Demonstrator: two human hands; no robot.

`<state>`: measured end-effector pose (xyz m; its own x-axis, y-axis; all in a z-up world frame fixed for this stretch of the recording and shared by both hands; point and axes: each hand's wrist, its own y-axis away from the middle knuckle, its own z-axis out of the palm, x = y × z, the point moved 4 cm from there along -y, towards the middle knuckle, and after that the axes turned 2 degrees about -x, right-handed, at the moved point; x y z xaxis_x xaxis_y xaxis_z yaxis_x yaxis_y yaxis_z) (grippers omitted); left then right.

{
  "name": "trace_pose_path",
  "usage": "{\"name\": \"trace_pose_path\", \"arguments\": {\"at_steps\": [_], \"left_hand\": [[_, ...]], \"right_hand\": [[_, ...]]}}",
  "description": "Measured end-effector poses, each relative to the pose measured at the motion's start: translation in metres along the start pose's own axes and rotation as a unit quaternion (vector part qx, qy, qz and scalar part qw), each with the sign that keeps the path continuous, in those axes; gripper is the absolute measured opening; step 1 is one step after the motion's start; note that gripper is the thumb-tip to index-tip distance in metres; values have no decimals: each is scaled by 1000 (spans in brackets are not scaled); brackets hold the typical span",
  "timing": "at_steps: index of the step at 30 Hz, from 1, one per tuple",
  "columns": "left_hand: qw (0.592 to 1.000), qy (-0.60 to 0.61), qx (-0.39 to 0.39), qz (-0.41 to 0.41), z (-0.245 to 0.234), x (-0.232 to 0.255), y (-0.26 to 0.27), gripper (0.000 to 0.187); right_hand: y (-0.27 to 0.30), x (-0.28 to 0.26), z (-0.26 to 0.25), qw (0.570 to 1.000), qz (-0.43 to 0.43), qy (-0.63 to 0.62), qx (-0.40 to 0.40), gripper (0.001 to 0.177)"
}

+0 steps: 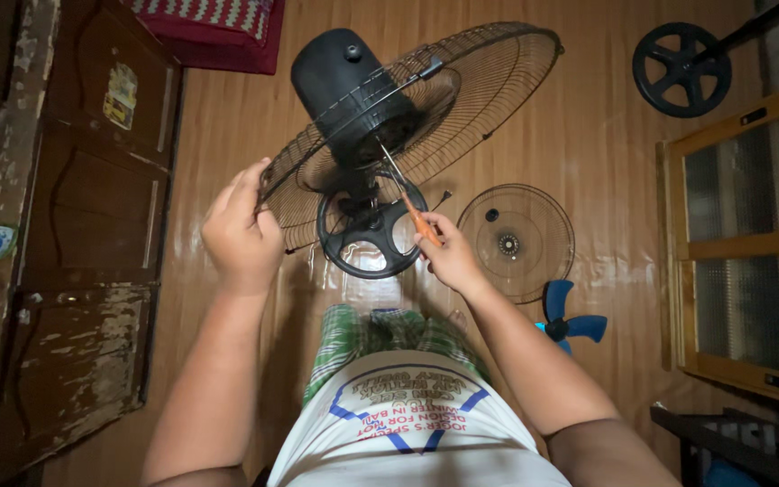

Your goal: The person disassembles a standing fan by removing the front grill and fan blades. They then use a screwdriver to tighten screws on the fan's motor housing and rear grill assembly.

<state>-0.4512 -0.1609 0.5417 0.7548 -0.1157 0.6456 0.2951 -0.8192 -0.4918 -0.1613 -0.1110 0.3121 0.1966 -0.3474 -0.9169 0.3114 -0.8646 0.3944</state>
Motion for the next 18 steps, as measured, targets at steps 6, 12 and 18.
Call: {"name": "trace_pose_path", "arguments": {"at_steps": [6,12,18], "left_hand": [[999,-20,14,24,-2,-1,-2,51],[999,-29,14,21,-3,-2,-4,49],[999,-44,15,22,-4,-3,-4,49]], "right_hand": [[-9,7,-3,999,-20,-49,-3,38],[-20,21,-3,995,36,-83,37,34],[-10,6,2,954,-269,103,84,36]]}}
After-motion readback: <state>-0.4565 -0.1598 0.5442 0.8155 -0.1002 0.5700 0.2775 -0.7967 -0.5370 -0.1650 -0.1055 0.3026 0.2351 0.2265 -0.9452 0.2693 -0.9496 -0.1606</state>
